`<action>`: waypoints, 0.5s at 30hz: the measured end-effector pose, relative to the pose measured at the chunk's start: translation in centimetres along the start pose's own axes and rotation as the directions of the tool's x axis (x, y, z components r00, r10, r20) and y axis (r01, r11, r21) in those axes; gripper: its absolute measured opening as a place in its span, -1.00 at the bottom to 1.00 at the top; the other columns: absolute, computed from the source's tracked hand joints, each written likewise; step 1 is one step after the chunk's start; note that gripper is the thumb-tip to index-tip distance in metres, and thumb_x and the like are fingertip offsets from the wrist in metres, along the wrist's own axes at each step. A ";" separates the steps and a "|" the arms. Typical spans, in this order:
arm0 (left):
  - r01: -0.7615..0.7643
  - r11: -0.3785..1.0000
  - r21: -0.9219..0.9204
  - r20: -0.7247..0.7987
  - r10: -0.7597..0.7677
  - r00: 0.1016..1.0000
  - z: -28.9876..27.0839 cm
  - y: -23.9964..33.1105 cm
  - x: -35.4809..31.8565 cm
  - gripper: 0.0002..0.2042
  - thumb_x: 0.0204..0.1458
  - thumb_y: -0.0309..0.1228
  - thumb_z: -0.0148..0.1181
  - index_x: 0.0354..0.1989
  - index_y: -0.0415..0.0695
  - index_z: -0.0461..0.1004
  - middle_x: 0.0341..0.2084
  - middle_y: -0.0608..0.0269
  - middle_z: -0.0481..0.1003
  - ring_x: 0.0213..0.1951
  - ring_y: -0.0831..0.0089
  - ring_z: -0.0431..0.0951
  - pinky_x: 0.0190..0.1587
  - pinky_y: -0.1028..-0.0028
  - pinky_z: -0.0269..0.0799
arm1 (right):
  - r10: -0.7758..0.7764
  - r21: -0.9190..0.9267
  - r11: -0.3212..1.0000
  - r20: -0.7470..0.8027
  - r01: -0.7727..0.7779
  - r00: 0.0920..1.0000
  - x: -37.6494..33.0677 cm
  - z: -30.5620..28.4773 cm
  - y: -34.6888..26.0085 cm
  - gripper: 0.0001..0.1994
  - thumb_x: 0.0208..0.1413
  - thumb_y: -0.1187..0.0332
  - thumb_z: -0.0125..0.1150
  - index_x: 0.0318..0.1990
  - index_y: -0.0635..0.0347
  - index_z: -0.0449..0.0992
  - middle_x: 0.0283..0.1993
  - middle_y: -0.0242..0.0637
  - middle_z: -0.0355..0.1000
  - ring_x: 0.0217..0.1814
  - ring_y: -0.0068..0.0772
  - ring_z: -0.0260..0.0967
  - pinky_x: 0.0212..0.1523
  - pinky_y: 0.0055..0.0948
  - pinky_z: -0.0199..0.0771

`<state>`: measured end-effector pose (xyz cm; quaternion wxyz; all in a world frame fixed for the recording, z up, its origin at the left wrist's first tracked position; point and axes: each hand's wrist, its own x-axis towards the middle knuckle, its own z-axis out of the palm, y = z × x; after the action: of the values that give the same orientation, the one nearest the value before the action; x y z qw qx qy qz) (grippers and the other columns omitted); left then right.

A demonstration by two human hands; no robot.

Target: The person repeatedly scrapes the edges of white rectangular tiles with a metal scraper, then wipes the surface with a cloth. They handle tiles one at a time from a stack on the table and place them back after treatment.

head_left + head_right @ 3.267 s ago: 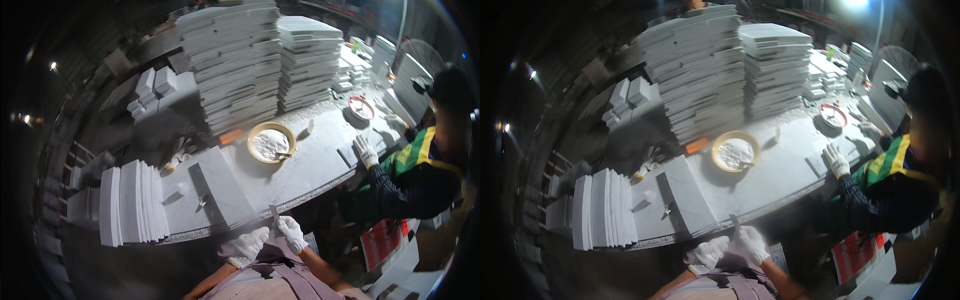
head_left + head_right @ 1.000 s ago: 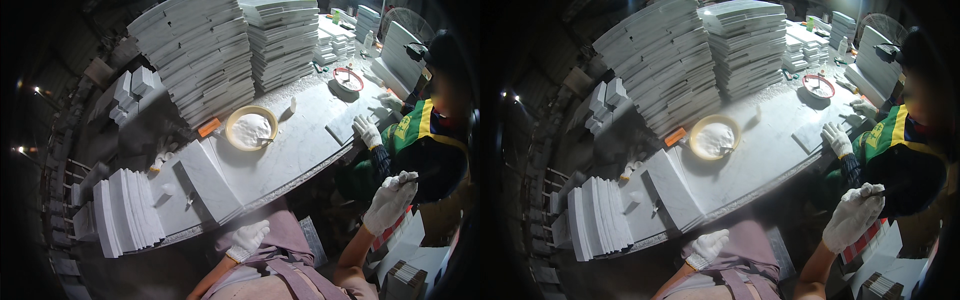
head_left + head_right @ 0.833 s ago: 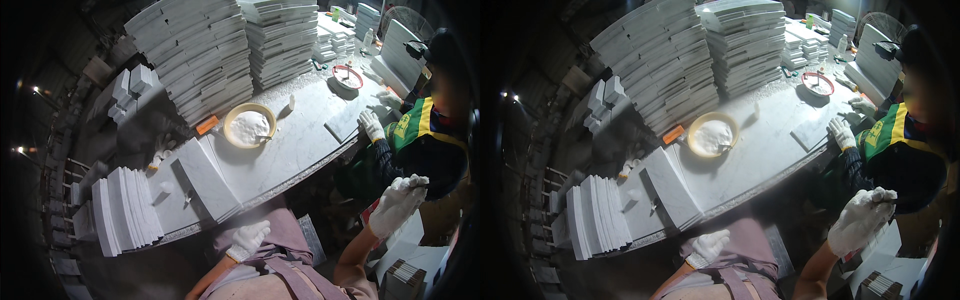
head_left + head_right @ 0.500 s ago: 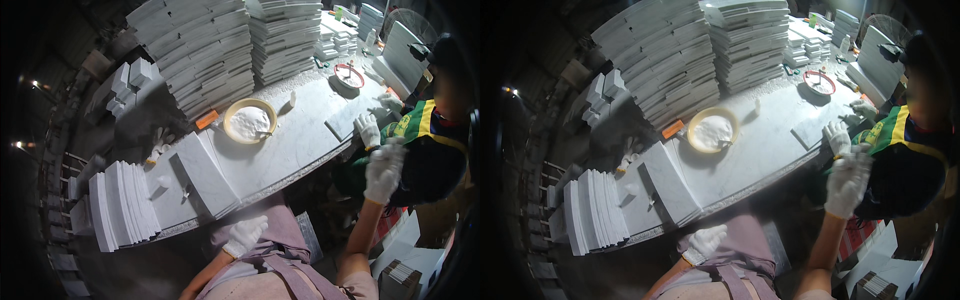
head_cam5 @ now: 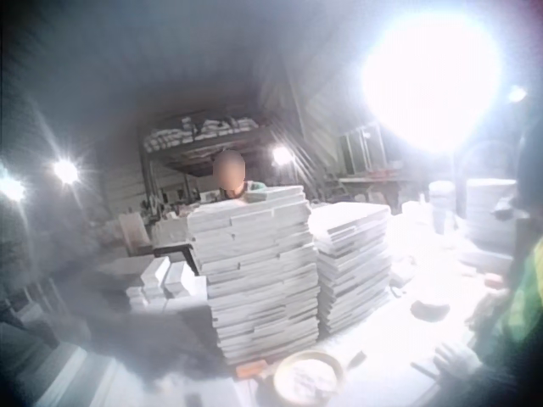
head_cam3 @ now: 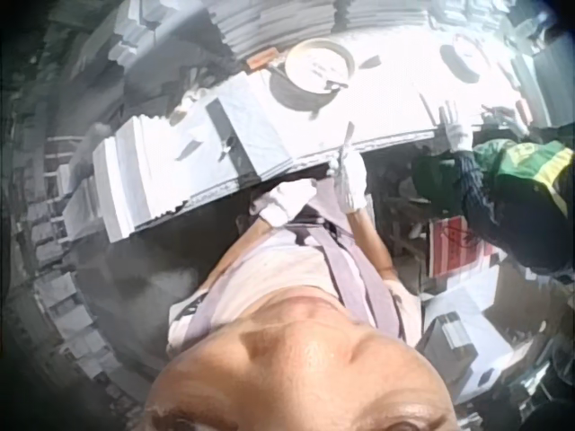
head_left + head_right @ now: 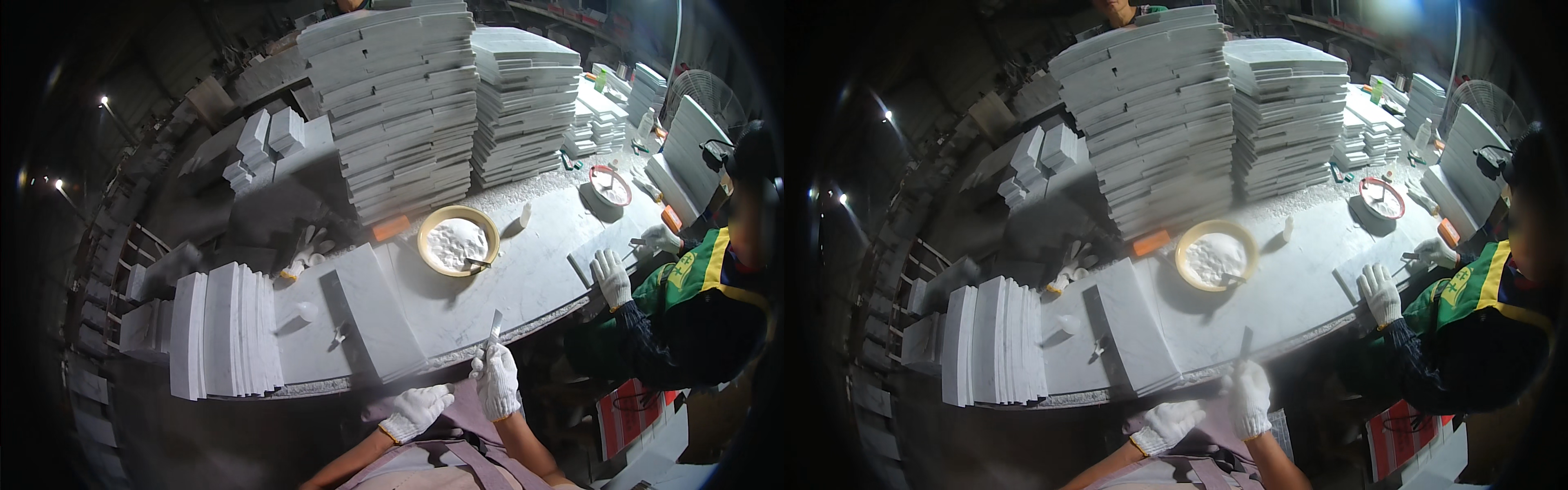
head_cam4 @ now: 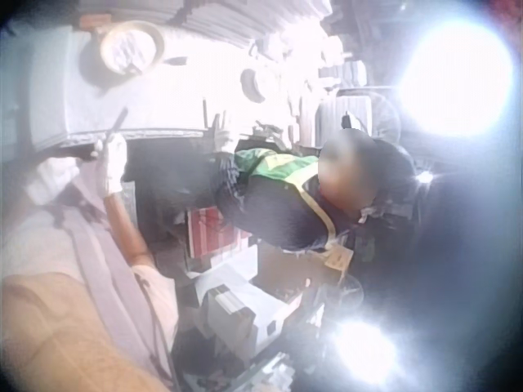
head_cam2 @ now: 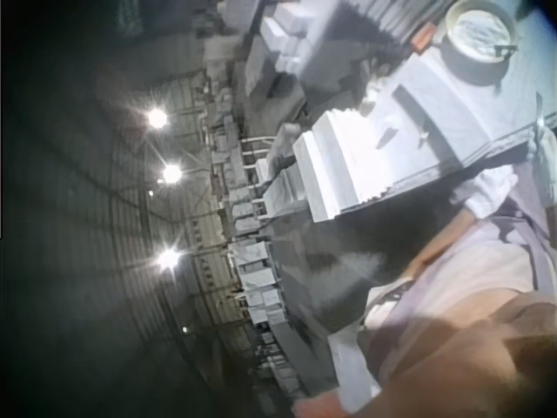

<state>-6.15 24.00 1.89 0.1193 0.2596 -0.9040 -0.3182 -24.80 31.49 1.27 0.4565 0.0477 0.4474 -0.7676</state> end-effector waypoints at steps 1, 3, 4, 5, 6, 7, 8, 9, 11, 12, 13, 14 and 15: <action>0.051 0.999 -0.017 0.024 -0.050 0.998 -0.2 -0.2 -0.2 -0.72 0.29 -0.11 0.23 -0.07 -0.02 0.69 -0.31 0.08 0.71 -0.31 0.04 0.72 -0.25 0.14 0.64 | -0.053 -0.022 0.998 0.029 0.054 0.998 0.2 0.5 -0.2 -0.83 0.48 0.25 0.18 -0.01 0.14 0.45 -0.24 -0.36 0.47 -0.34 -0.53 0.40 -0.37 -0.50 0.51; 0.075 0.997 -0.012 -0.003 -0.075 0.997 -0.3 -0.5 -0.7 -0.72 0.30 -0.09 0.22 -0.05 0.01 0.68 -0.32 0.08 0.71 -0.31 0.03 0.72 -0.25 0.13 0.64 | -0.088 -0.094 0.992 0.008 0.088 0.996 0.8 1.3 -0.5 -0.82 0.48 0.25 0.19 -0.01 0.16 0.46 -0.25 -0.36 0.47 -0.35 -0.53 0.39 -0.36 -0.49 0.51; 0.088 0.996 -0.009 -0.020 -0.088 0.996 -0.3 -0.7 -1.0 -0.71 0.30 -0.08 0.21 -0.04 0.02 0.68 -0.32 0.09 0.71 -0.32 0.03 0.72 -0.25 0.13 0.65 | -0.112 -0.088 0.990 0.027 0.114 0.993 1.0 1.7 -0.4 -0.81 0.48 0.25 0.19 0.01 0.17 0.47 -0.25 -0.36 0.48 -0.36 -0.53 0.39 -0.35 -0.49 0.50; 0.096 0.995 0.011 -0.027 -0.095 0.995 -0.2 -0.9 -1.3 -0.73 0.30 -0.10 0.21 -0.03 0.04 0.68 -0.34 0.09 0.70 -0.33 0.02 0.72 -0.26 0.11 0.65 | -0.119 -0.121 0.985 0.022 0.121 0.993 1.2 2.0 -0.3 -0.80 0.48 0.24 0.19 0.02 0.19 0.48 -0.24 -0.36 0.49 -0.36 -0.53 0.38 -0.34 -0.48 0.49; 0.105 0.994 0.031 -0.033 -0.104 0.994 -0.1 -1.1 -1.6 -0.75 0.30 -0.12 0.20 -0.03 0.07 0.67 -0.35 0.10 0.70 -0.34 0.01 0.72 -0.28 0.09 0.65 | -0.100 -0.172 0.980 -0.009 0.097 0.995 1.4 2.4 0.1 -0.79 0.48 0.24 0.19 0.02 0.19 0.48 -0.24 -0.35 0.49 -0.36 -0.54 0.38 -0.34 -0.49 0.49; 0.099 0.994 0.044 -0.065 -0.096 0.993 0.1 -1.3 -1.9 -0.76 0.30 -0.13 0.19 -0.03 0.09 0.67 -0.36 0.11 0.70 -0.35 0.01 0.72 -0.30 0.08 0.65 | -0.113 -0.200 0.974 0.003 0.111 0.994 1.4 2.7 0.8 -0.78 0.49 0.23 0.19 0.02 0.20 0.47 -0.24 -0.35 0.49 -0.36 -0.54 0.38 -0.34 -0.49 0.48; 0.129 0.989 0.079 -0.016 -0.128 0.992 0.3 -1.5 -2.1 -0.77 0.29 -0.16 0.18 -0.03 0.11 0.67 -0.37 0.12 0.70 -0.36 0.01 0.71 -0.32 0.06 0.64 | -0.120 -0.268 0.957 -0.033 0.106 0.992 1.4 2.8 1.3 -0.78 0.49 0.23 0.19 0.02 0.21 0.47 -0.24 -0.35 0.50 -0.36 -0.54 0.38 -0.34 -0.49 0.48; 0.142 0.984 0.104 0.003 -0.143 0.990 0.4 -1.7 -2.4 -0.79 0.29 -0.18 0.17 -0.03 0.13 0.67 -0.38 0.12 0.70 -0.37 0.01 0.71 -0.34 0.04 0.63 | -0.138 -0.249 0.957 0.063 0.150 0.988 0.9 2.7 2.0 -0.76 0.49 0.21 0.18 0.02 0.22 0.48 -0.25 -0.34 0.50 -0.36 -0.54 0.39 -0.33 -0.49 0.48; 0.157 0.981 0.112 0.016 -0.159 0.987 0.6 -2.1 -2.7 -0.81 0.26 -0.25 0.16 -0.06 0.15 0.67 -0.40 0.12 0.69 -0.41 0.02 0.71 -0.42 -0.01 0.60 | -0.119 -0.244 0.960 0.080 0.135 0.990 0.6 2.6 3.4 -0.76 0.48 0.21 0.19 0.01 0.22 0.48 -0.27 -0.32 0.50 -0.37 -0.50 0.42 -0.35 -0.47 0.49; 0.153 0.980 0.124 0.016 -0.156 0.988 0.6 -2.2 -2.8 -0.81 0.28 -0.22 0.17 -0.05 0.13 0.66 -0.39 0.10 0.69 -0.40 0.02 0.71 -0.40 0.00 0.61 | -0.075 -0.214 0.973 0.067 0.088 0.995 0.4 2.4 4.0 -0.76 0.48 0.22 0.20 0.01 0.22 0.48 -0.27 -0.32 0.50 -0.38 -0.49 0.42 -0.36 -0.45 0.50; 0.139 0.984 0.114 -0.019 -0.138 0.990 0.4 -2.3 -2.9 -0.81 0.28 -0.20 0.18 -0.06 0.11 0.66 -0.39 0.10 0.69 -0.39 0.03 0.71 -0.38 0.01 0.62 | -0.088 -0.224 0.969 0.076 0.103 0.993 0.4 2.1 4.3 -0.77 0.47 0.23 0.22 0.01 0.22 0.48 -0.28 -0.31 0.49 -0.39 -0.47 0.43 -0.38 -0.44 0.51; 0.156 0.984 0.091 -0.009 -0.156 0.988 0.3 -2.3 -3.0 -0.81 0.29 -0.17 0.19 -0.07 0.09 0.65 -0.39 0.09 0.69 -0.38 0.03 0.72 -0.37 0.03 0.63 | -0.078 -0.224 0.970 0.073 0.093 0.994 0.4 1.8 4.6 -0.77 0.46 0.24 0.23 0.01 0.23 0.48 -0.29 -0.31 0.49 -0.40 -0.46 0.43 -0.39 -0.42 0.52; 0.113 0.994 0.010 -0.074 -0.112 0.991 0.0 -2.3 -3.0 -0.79 0.29 -0.16 0.22 -0.07 0.06 0.65 -0.39 0.09 0.69 -0.36 0.03 0.72 -0.33 0.07 0.64 | -0.083 -0.215 0.972 0.084 0.100 0.993 0.5 1.5 4.6 -0.78 0.45 0.26 0.25 0.01 0.23 0.49 -0.28 -0.30 0.51 -0.39 -0.44 0.45 -0.40 -0.41 0.54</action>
<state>-2.67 24.07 0.27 0.1323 0.3223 -0.8852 -0.3082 -21.13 29.27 -1.06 0.4393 -0.0521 0.5136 -0.7352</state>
